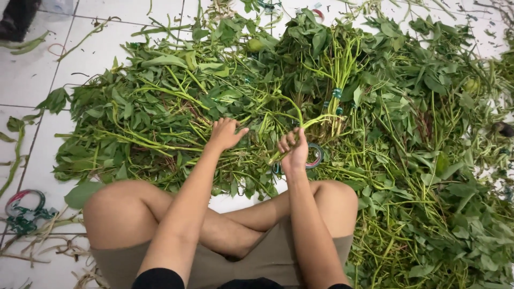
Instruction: Gathering leafy vegetable stems and tying them into uniform bunches using tape
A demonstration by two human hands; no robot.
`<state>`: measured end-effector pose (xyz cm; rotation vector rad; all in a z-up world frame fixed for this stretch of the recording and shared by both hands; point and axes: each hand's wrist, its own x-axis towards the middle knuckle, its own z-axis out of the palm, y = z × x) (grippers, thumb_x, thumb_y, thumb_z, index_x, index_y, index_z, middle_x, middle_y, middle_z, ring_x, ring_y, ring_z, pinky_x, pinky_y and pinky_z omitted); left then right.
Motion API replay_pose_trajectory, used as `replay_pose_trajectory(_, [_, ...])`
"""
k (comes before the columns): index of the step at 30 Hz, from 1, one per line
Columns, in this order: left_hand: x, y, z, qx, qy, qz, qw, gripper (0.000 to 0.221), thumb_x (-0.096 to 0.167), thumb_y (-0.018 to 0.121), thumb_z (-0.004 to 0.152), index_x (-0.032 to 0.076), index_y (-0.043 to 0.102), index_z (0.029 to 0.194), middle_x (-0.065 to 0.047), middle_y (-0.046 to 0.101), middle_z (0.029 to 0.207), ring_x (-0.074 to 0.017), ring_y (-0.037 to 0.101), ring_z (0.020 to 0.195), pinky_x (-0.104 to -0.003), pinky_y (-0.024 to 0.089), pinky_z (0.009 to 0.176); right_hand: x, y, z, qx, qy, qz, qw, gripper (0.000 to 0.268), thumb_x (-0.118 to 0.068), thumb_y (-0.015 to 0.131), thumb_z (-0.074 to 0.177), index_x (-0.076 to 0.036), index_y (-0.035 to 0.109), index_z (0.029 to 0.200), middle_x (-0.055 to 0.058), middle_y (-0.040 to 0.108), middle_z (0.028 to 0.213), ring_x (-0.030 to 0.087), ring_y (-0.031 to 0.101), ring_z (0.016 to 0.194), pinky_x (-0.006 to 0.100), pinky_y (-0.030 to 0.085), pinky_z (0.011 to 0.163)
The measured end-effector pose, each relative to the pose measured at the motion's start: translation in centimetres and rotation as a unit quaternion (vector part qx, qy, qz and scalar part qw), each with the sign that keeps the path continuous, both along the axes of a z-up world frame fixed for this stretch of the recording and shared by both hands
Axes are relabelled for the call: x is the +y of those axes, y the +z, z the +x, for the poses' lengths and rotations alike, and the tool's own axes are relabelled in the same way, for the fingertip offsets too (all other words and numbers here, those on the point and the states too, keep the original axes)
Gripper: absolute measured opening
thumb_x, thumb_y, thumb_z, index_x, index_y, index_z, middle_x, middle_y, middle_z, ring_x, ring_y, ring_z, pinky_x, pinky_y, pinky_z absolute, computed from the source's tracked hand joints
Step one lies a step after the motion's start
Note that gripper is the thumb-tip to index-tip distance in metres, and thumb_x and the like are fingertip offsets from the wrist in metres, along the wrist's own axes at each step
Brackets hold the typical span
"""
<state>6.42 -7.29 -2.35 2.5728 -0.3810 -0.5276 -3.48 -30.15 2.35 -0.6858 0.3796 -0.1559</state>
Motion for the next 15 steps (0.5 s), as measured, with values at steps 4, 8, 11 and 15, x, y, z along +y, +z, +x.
replay_pose_trajectory(4, [-0.4,1.2,0.1,-0.001,-0.016,0.020,1.000,0.063,0.061,0.042,0.105,0.008,0.065,0.129,-0.016,0.059,0.138,-0.0298,0.049,0.130,-0.045,0.034,0.109,-1.3,-0.4,0.0,-0.003,-0.035,-0.011,0.999,0.023,-0.044,0.039,0.110,-0.026,0.050,0.100,-0.011,0.028,0.062,0.009,0.029,0.046,0.026,0.031,0.044])
replay_pose_trajectory(8, [0.4,2.8,1.0,-0.145,0.055,-0.044,0.987,0.045,0.043,0.050,0.108,0.007,0.065,0.130,-0.012,0.060,0.133,-0.0278,0.055,0.126,-0.047,0.040,0.106,-2.0,0.6,0.0,-0.040,-0.107,-0.017,0.993,0.022,-0.045,0.045,0.108,-0.027,0.052,0.098,-0.009,0.024,0.064,0.010,0.025,0.048,0.027,0.030,0.046])
replay_pose_trajectory(11, [2.1,6.7,-0.4,-0.200,0.160,-0.179,0.950,0.032,0.026,0.050,0.111,0.002,0.066,0.123,-0.015,0.061,0.126,-0.0307,0.058,0.122,-0.046,0.044,0.105,-1.9,0.7,-0.2,-0.045,-0.118,-0.026,0.992,0.022,-0.044,0.044,0.108,-0.026,0.051,0.098,-0.009,0.024,0.064,0.011,0.026,0.049,0.027,0.030,0.047])
replay_pose_trajectory(15, [3.3,7.0,-2.0,-0.228,0.277,-0.387,0.849,0.023,0.014,0.055,0.108,-0.003,0.068,0.118,-0.016,0.060,0.120,-0.0342,0.058,0.121,-0.046,0.046,0.104,0.8,0.8,0.2,-0.002,-0.090,-0.037,0.995,0.028,-0.048,0.042,0.109,-0.026,0.047,0.093,-0.010,0.030,0.062,0.012,0.029,0.048,0.028,0.028,0.047])
